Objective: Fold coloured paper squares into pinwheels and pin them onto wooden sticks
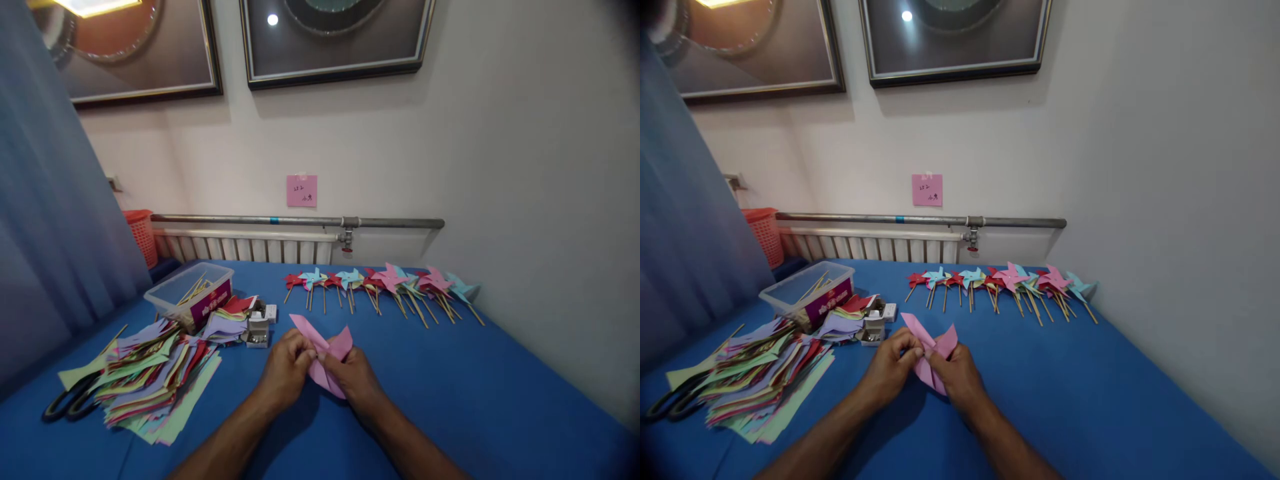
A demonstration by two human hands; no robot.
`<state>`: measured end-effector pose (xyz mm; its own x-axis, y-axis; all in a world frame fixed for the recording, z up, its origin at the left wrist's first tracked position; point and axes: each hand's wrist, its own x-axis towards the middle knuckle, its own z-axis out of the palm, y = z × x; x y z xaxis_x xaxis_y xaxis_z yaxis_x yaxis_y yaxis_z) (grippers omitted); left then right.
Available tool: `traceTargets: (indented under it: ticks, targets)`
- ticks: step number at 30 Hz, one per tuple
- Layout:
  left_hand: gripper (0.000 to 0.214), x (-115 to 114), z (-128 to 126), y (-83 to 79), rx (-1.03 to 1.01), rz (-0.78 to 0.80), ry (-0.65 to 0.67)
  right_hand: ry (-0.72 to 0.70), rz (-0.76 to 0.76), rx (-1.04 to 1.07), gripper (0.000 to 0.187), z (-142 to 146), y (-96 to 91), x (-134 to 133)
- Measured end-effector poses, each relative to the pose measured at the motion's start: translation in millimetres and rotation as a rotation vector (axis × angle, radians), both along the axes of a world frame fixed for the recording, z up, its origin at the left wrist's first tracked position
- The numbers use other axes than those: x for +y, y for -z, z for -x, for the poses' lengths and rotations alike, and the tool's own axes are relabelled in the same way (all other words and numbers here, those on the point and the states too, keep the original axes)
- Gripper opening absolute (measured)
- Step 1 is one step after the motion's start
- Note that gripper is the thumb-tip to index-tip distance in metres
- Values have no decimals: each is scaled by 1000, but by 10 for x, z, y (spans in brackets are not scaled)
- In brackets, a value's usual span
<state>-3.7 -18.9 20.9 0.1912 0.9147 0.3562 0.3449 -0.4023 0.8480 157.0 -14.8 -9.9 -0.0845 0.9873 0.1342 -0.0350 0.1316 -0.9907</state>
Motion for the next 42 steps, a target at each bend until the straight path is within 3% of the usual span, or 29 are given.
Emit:
traceTargets:
  ticks: [12,25,42]
  targets:
    - [16,-56,-81,68,143,-114,-127,54,30,11,41,24,-5,-15]
    - [16,-71,-71,53,121,-117,-111,49,60,28,48,36,3,-14]
    - [16,-82,-103,91,122,-89,-150,117,21,-61,39,69,-41,-17]
